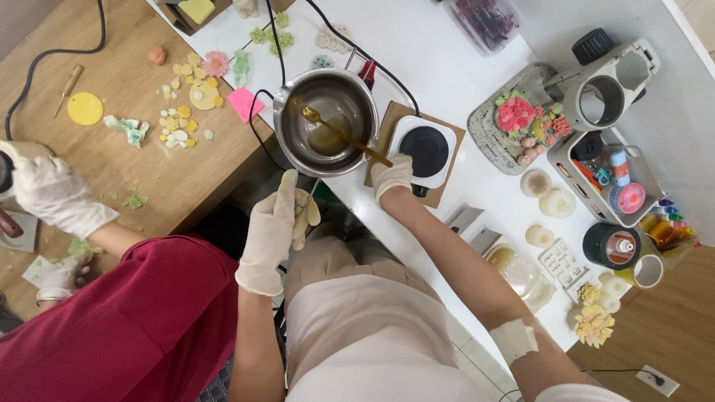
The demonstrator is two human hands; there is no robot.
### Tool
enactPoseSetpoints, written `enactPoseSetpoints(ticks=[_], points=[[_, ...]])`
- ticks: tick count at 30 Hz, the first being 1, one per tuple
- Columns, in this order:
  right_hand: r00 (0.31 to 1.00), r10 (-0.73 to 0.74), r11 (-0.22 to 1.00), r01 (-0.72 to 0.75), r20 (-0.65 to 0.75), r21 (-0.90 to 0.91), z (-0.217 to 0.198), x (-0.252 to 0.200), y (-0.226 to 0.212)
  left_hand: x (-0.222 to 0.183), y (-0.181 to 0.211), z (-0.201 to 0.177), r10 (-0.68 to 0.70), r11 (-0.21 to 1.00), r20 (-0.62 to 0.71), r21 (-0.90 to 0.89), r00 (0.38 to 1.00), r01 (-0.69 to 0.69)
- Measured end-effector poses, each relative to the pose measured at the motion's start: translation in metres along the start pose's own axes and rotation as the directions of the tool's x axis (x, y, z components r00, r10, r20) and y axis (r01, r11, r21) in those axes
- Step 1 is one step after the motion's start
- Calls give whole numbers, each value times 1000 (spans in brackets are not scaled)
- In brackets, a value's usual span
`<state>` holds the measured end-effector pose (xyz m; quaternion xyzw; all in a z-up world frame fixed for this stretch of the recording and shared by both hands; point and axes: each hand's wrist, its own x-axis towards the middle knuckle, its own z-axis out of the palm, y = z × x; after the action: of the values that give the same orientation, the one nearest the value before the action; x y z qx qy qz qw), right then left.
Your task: The person stirs melted wax in a metal pot on a hot plate, then pours the melted wax from a metal pitcher into a candle mold on a scale. They place and press wax pieces into the mold, adjust the mold, and continue pouring and shaping the wax by hand while wearing gloves.
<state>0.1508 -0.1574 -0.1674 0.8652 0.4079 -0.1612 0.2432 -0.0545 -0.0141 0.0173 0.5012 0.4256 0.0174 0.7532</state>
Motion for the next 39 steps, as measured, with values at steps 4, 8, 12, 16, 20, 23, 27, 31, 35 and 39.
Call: enactPoseSetpoints(ticks=[4,8,12,16,20,23,27,31,35,39], points=[[863,-296,939,184,410,291,-38,-55,1,2,2,4,-17,998,-4,54,1000,17],[939,-302,828,172,166,534,-33,-76,13,10,-5,5,-19,1000,8,20,1000,18],[985,-155,805,172,-78,568,-59,-80,48,14,-7,9,8,1000,5,-4,1000,-8],[982,115,633,44,-150,773,-40,-57,113,11,3,12,-19,997,17,77,1000,17],[926,223,660,86,-304,746,-53,-35,152,15,-2,12,-6,1000,20,9,1000,6],[924,115,819,120,-365,562,-53,-2,147,13,-3,13,20,1000,18,2,1000,-20],[922,-110,896,254,-371,365,-53,39,121,19,-8,11,29,999,15,-14,999,-29],[963,-118,970,165,-244,180,-55,54,115,16,-4,11,33,999,-10,32,999,-33],[979,-105,992,115,-174,46,-56,60,137,18,-3,14,-11,1000,-29,-4,1000,11],[971,-57,991,84,-233,105,-30,61,167,25,-2,24,-62,997,-3,50,998,62]])
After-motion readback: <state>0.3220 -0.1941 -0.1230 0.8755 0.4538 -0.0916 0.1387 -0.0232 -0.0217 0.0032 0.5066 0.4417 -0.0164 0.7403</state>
